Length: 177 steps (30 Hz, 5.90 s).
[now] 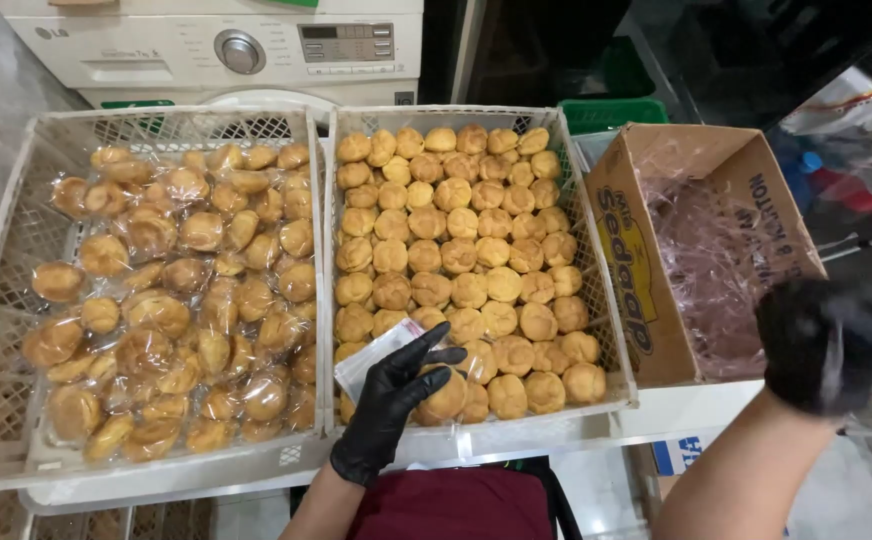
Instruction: The person is individually packaging small pastries into plastic bags from a large storage crate.
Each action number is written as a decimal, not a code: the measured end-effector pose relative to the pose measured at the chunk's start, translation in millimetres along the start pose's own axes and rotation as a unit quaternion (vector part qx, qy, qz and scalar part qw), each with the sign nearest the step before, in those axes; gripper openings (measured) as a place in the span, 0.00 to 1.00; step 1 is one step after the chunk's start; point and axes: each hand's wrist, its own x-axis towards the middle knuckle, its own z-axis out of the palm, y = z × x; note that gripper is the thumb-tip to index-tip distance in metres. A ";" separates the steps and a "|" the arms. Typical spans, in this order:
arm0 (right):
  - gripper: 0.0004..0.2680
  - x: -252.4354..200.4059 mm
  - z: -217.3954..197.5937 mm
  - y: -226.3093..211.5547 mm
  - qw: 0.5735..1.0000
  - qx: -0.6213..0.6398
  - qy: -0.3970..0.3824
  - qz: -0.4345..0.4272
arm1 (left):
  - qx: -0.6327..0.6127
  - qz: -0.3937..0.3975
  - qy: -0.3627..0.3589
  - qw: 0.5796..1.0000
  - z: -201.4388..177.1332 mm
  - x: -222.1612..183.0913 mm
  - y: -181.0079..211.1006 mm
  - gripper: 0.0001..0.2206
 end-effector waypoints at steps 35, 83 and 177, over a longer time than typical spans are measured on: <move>0.09 92.9 -275.5 -75.4 -0.150 0.942 -0.298 -0.014 | -0.183 0.072 -0.013 0.980 -46.8 -6.5 -6.6 0.13; 0.07 122.6 -253.6 -69.2 0.070 0.888 -0.451 -0.063 | 0.721 0.190 0.248 0.618 -235.9 -22.5 71.5 0.21; 0.10 130.7 -261.8 -49.0 0.287 0.940 -0.181 0.044 | 0.098 0.058 0.051 0.992 -4.3 13.0 4.3 0.17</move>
